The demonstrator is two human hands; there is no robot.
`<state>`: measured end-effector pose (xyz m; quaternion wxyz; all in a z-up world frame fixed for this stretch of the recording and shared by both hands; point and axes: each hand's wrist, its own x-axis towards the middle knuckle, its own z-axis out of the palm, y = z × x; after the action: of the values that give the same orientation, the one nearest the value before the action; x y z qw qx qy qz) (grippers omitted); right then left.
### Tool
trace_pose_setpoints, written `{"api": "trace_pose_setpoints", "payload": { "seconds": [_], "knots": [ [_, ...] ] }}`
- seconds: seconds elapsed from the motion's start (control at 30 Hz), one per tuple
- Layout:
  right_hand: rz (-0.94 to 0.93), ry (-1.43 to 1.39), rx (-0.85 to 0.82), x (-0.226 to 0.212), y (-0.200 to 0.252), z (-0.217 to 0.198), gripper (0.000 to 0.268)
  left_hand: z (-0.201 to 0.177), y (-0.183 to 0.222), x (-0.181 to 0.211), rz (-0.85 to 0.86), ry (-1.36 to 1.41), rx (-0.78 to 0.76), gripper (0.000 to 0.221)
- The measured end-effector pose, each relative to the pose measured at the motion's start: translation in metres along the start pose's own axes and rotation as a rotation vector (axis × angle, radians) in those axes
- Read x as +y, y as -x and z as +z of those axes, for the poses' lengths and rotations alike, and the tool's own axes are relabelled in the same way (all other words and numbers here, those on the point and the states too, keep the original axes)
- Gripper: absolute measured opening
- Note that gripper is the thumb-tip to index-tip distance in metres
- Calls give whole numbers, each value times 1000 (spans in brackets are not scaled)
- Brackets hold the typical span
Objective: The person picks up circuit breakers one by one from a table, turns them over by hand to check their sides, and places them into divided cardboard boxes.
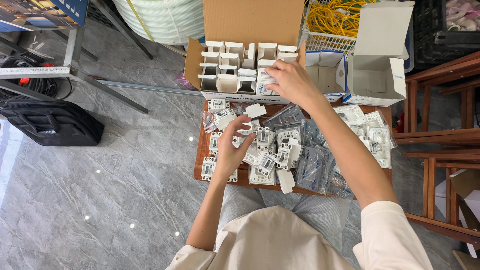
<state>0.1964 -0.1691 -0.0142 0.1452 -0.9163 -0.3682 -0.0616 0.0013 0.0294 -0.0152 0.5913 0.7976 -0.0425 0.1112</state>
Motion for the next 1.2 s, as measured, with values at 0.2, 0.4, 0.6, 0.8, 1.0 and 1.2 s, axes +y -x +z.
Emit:
{"api": "trace_pose_setpoints", "payload": {
  "seconds": [0.2,0.4,0.6,0.8,1.0,1.2],
  "knots": [
    [-26,68,7,-5,-5,3,35,0,0,1,7,-3,3,46],
    [-88,231,107,-4,-2,20,37,1,-1,3,9,3,7,45],
    [2,-38,147,-4,6,2,38,2,-1,1,14,14,10,45],
    [42,-130,69,0,10,1,41,2,-4,-1,10,7,6,45],
    [-17,71,53,-6,5,22,38,4,-21,-17,20,-168,-5,36],
    [-55,386,115,3,10,50,40,14,-44,-48,40,-514,-21,28]
  ]
}}
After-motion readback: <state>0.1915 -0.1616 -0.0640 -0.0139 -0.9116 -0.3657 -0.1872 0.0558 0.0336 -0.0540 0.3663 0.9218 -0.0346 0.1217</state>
